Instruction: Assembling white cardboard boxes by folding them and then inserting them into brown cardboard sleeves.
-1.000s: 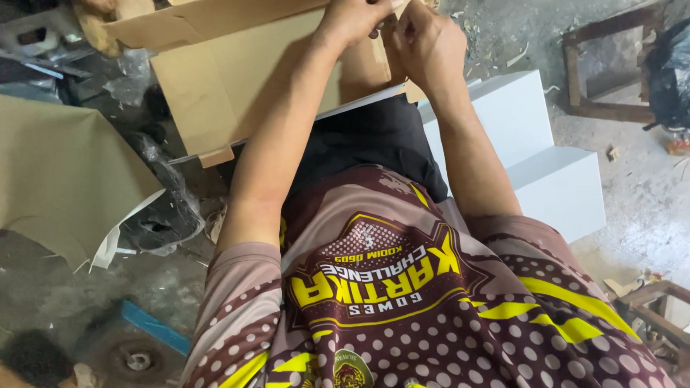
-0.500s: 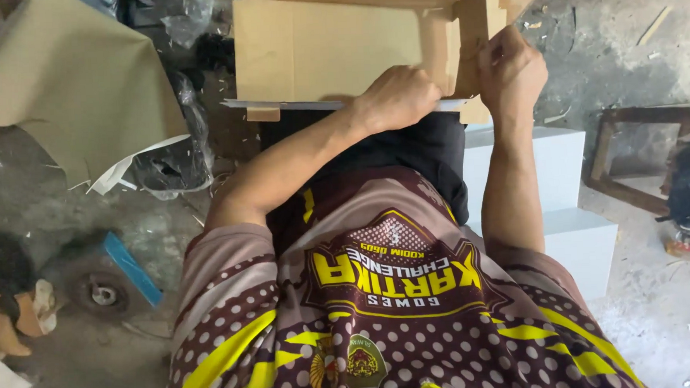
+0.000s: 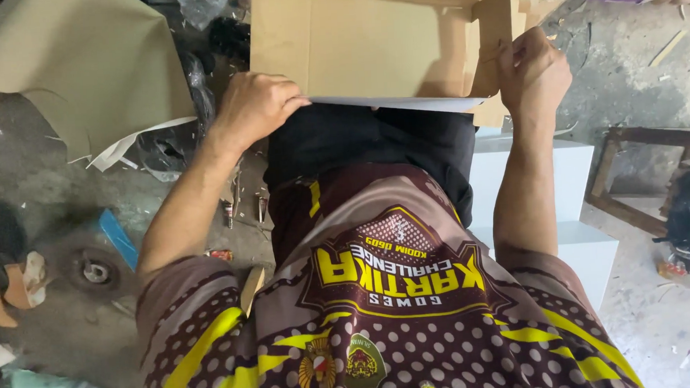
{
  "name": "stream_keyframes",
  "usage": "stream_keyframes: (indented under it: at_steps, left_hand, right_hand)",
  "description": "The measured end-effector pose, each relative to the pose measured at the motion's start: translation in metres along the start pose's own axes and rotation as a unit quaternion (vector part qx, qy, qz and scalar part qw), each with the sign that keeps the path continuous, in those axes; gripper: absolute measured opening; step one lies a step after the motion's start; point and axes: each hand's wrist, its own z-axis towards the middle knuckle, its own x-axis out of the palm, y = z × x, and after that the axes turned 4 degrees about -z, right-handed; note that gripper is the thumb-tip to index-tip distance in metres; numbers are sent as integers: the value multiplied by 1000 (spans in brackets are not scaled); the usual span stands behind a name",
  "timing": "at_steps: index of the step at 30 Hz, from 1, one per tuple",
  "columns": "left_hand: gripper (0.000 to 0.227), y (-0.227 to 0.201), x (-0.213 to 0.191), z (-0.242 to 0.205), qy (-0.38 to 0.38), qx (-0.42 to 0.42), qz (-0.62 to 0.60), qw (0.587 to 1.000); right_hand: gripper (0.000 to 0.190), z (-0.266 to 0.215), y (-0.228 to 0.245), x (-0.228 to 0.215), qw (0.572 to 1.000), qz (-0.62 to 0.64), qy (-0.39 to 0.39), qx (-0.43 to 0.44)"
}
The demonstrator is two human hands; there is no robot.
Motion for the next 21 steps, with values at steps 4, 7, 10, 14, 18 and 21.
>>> stream_keyframes:
  at_steps: [4, 7, 10, 14, 18, 21]
  left_hand:
    - [26, 3, 0, -5, -29, 0, 0, 1000]
    - [24, 4, 4, -2, -34, 2, 6, 999]
    - [21, 3, 6, -3, -53, 9, 26, 998]
    - [32, 2, 16, -19, -121, -18, 107, 987]
    - [59, -29, 15, -37, -356, -78, 80, 928]
    - [31, -50, 33, -52, -419, -76, -4, 905]
  right_hand:
    - [17, 10, 47, -39, 999, -1, 11, -34]
    - [30, 19, 114, -76, 985, 93, -28, -140]
    - [34, 12, 170, -79, 948, 197, 62, -241]
    - [22, -10, 208, -29, 931, 146, 185, -277]
    - [23, -16, 210, -22, 944, 138, 176, -241]
    - [25, -16, 207, -29, 941, 132, 166, -263]
